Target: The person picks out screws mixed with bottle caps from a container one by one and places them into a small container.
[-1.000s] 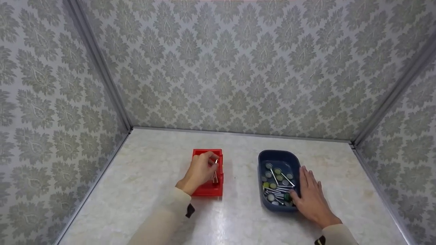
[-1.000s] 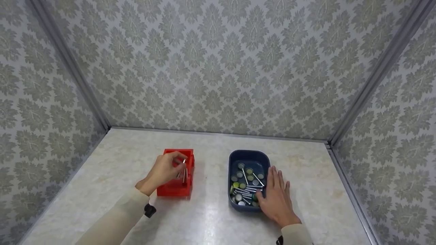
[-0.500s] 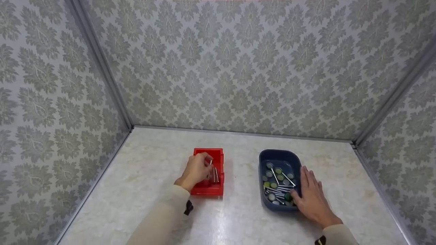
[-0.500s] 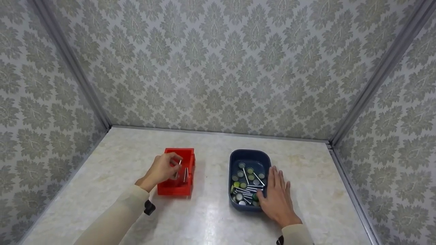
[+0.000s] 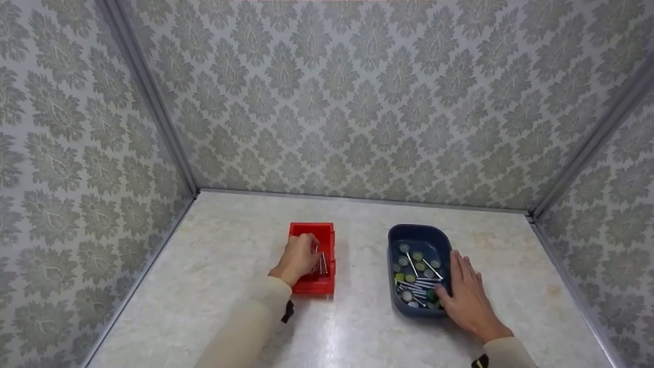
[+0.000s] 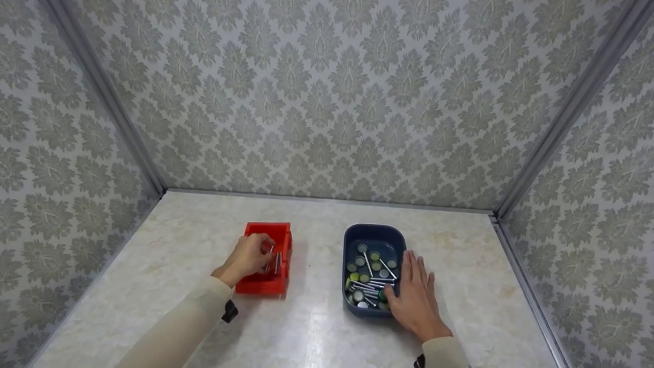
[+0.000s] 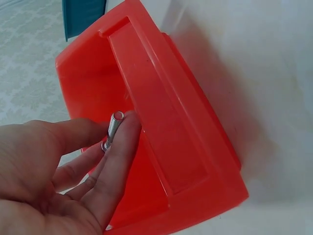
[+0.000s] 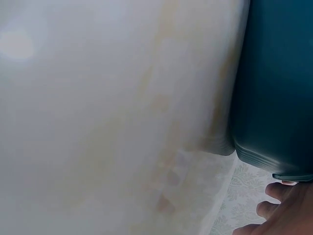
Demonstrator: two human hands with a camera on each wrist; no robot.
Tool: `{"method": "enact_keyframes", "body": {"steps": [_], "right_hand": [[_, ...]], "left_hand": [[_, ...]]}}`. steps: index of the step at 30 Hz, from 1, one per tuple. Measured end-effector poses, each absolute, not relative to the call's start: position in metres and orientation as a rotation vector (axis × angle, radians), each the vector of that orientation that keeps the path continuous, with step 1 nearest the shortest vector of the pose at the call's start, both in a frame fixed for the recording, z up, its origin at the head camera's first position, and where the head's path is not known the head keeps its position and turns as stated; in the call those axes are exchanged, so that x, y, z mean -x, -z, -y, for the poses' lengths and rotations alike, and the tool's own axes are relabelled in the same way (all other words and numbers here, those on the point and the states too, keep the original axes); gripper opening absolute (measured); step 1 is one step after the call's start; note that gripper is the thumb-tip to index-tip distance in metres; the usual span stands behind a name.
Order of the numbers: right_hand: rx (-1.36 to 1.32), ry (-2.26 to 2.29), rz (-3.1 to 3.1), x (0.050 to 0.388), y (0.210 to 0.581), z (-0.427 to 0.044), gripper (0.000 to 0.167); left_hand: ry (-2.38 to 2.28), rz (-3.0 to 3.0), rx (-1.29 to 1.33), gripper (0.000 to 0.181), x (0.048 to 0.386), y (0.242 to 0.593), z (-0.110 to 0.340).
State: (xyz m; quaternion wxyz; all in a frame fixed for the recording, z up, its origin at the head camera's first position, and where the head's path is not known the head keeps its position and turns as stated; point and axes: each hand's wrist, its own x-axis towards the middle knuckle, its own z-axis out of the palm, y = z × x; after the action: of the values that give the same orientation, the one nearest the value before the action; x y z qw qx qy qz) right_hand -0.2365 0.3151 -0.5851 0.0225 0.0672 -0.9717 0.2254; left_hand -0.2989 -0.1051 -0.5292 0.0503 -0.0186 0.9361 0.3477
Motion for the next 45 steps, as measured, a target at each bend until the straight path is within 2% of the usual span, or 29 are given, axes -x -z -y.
{"method": "enact_keyframes", "body": {"steps": [10,17,28,35,45], "right_hand": [[-0.212,-0.719,3.009,0.238,0.586,-0.317,0.097],[-0.216,-0.742,3.006,0.236,0.588,-0.318,0.096],[-0.231,-0.721,2.976,0.236,0.587,-0.318,0.094],[-0.227,-0.720,2.983,0.235,0.587,-0.317,0.094],[-0.222,-0.718,3.000,0.237,0.587,-0.317,0.095]], "left_hand": [[-0.993,-2.872,0.089,0.028,0.298,0.529,0.099],[-0.992,-2.891,0.115,0.032,0.298,0.530,0.099],[-0.984,-2.986,0.080,0.029,0.297,0.519,0.099],[-0.926,-3.130,-0.049,0.032,0.290,0.515,0.091],[-0.609,-3.296,-0.334,0.040,0.281,0.512,0.076]]}}
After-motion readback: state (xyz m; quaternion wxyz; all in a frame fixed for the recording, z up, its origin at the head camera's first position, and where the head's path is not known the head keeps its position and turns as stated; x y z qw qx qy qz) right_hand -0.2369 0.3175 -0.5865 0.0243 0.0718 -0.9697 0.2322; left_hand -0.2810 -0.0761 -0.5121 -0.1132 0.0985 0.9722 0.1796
